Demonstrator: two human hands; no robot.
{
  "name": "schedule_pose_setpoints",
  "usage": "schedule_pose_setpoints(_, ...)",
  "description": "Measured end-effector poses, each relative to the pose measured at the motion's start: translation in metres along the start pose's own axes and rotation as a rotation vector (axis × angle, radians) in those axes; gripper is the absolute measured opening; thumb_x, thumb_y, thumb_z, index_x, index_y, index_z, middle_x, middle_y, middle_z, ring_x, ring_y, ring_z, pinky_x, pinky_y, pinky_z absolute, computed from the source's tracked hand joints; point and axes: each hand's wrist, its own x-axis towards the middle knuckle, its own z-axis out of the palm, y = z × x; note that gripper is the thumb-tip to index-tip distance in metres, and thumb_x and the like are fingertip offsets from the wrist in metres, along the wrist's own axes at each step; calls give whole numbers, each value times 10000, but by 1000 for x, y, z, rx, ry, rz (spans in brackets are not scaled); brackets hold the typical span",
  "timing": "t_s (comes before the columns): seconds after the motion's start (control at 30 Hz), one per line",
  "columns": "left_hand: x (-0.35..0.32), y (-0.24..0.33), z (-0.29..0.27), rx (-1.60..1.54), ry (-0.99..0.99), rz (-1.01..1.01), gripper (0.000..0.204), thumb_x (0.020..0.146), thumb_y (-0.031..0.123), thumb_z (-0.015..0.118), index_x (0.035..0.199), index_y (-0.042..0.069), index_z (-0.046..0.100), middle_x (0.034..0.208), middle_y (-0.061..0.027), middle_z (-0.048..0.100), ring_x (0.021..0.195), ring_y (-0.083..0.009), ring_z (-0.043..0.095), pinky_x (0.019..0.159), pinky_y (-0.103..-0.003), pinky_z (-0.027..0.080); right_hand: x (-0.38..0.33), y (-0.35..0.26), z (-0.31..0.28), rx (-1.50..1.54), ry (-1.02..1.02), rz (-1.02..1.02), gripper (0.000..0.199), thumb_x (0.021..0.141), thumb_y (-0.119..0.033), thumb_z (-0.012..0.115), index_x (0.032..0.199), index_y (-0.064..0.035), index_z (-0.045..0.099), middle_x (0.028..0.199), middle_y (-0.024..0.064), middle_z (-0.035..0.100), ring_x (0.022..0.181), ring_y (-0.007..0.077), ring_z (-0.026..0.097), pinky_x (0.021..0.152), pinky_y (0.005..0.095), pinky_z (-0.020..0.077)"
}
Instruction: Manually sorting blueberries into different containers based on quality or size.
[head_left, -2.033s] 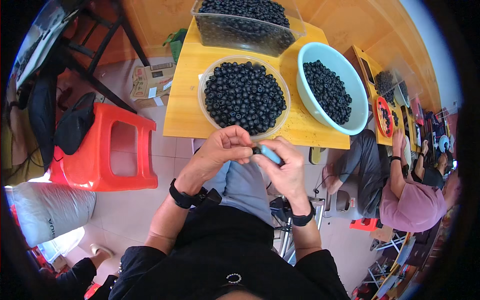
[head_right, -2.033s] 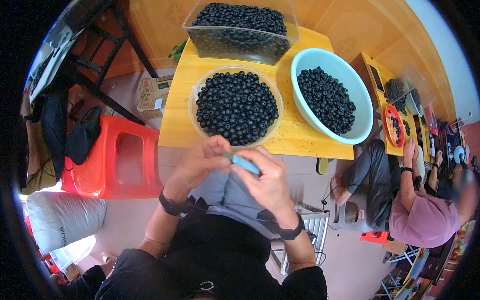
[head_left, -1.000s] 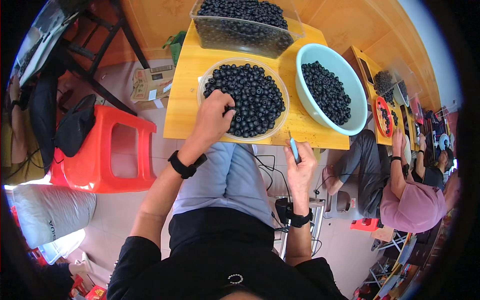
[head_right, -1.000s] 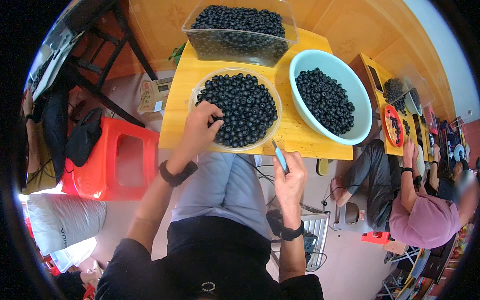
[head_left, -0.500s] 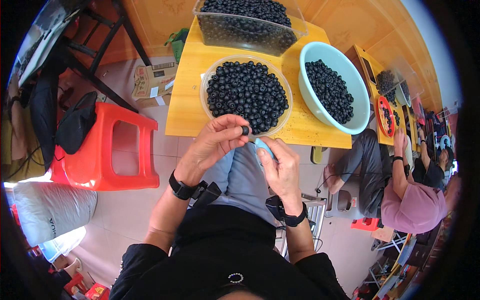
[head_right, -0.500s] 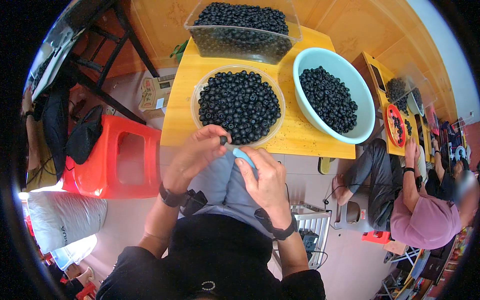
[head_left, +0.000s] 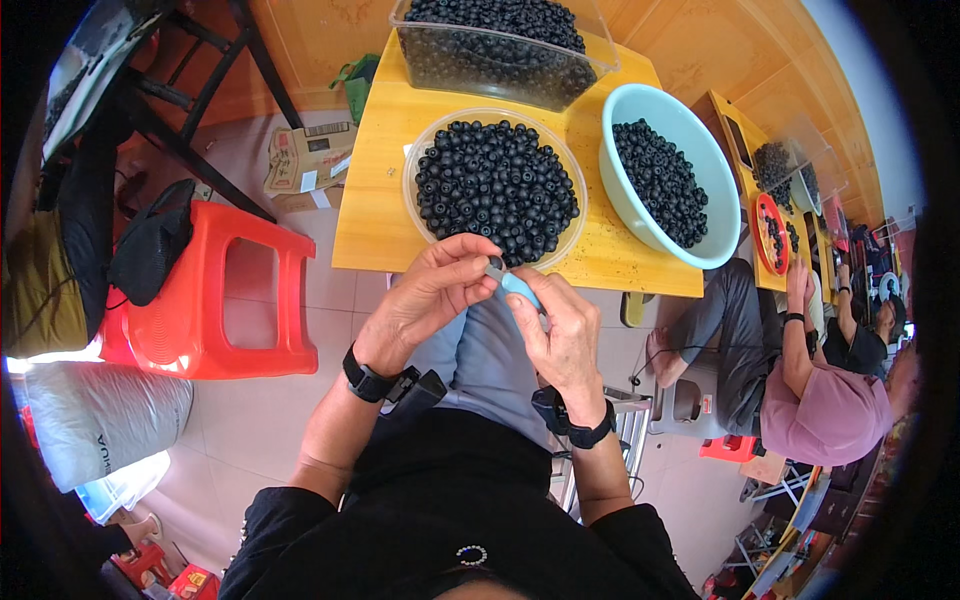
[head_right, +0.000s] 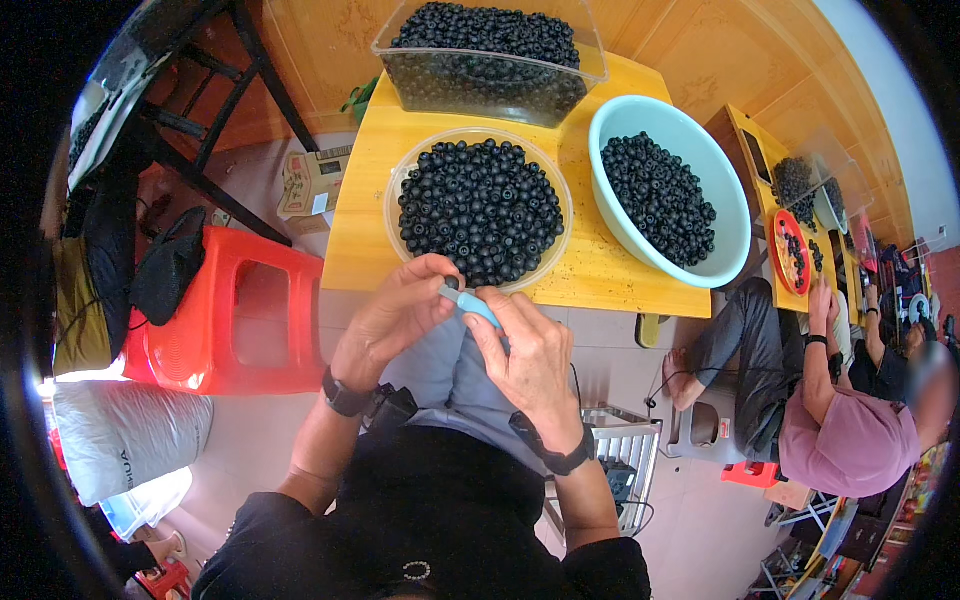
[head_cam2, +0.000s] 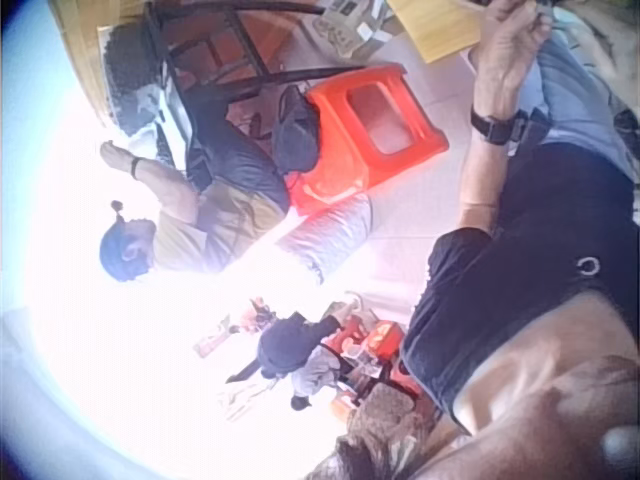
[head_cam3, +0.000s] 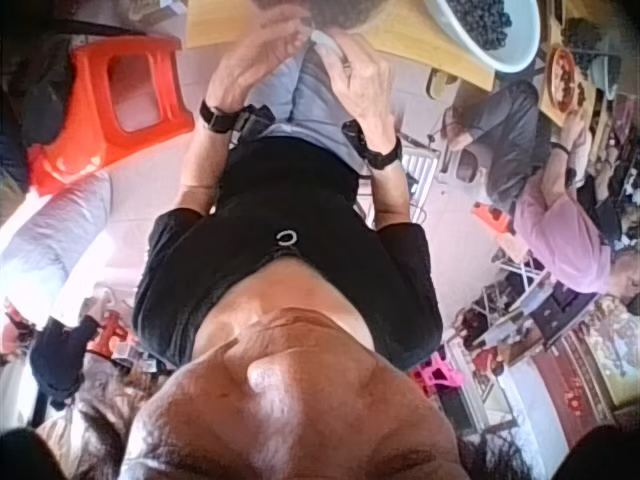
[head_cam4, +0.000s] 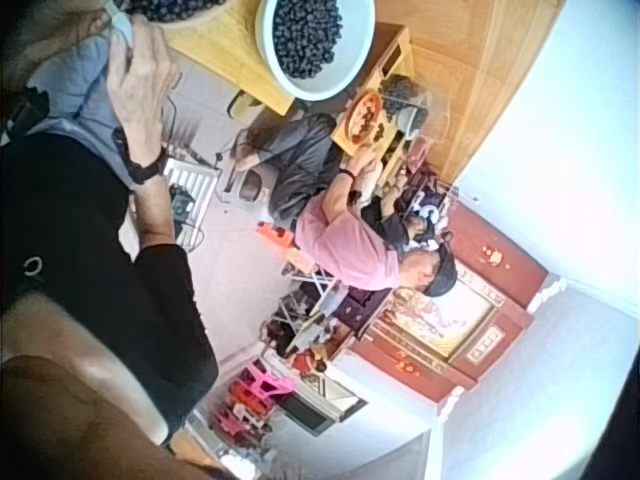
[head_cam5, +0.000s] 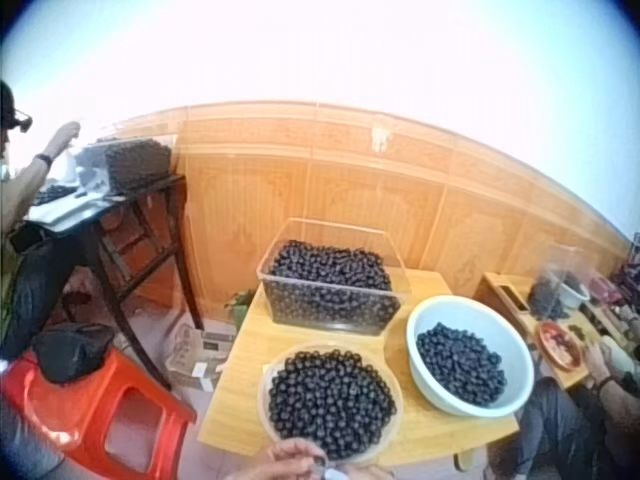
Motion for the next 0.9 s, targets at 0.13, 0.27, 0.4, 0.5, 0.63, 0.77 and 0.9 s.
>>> schedule_pose_setpoints(0.13,-1,1,2,-13,-20,-16,165,846,66,611,1004,21,596,882,-49,628,763,-113,627,720,-220,532,1,5,1,0,25,-34,196,781,-146,668,956,-63,637,750,90,621,577,222,620,502,323,467)
schedule_pose_setpoints(0.27,-3,3,0,-16,-159,-39,155,836,74,625,980,24,596,876,-58,627,749,-121,621,698,-218,523,6,25,-1,-56,56,41,184,815,-161,635,940,-27,641,726,119,628,579,250,616,509,336,467)
schedule_pose_setpoints(0.4,-14,10,14,-19,-194,-35,180,829,71,632,997,28,585,876,-63,628,738,-125,617,685,-217,517,10,52,-14,-96,201,104,194,848,-175,598,922,-2,644,680,154,611,565,278,604,523,353,458)
schedule_pose_setpoints(0.5,-9,8,9,-64,-89,-35,194,835,65,623,1019,34,572,882,-62,628,750,-124,621,690,-217,519,7,30,-20,-72,165,152,191,843,-169,600,927,-3,644,683,158,610,563,266,603,525,335,454)
schedule_pose_setpoints(0.63,-6,1,8,-82,-39,-31,183,843,59,612,1019,43,566,892,-61,626,766,-122,626,703,-222,527,3,9,-14,11,66,125,182,821,-155,622,936,-16,643,732,134,631,548,242,596,510,317,454)
schedule_pose_setpoints(0.77,-6,1,6,-97,-4,-29,164,845,53,607,1004,42,566,904,-57,623,768,-116,624,714,-224,533,0,-2,-8,117,-11,54,181,781,-129,661,939,-41,649,760,114,642,521,199,584,485,291,446)
schedule_pose_setpoints(0.9,-5,-1,6,-60,8,-4,161,845,56,608,1000,40,566,912,-53,621,767,-113,620,714,-223,534,1,-4,-4,87,-39,11,191,779,-143,670,941,-46,646,758,105,644,502,189,571,477,290,444)
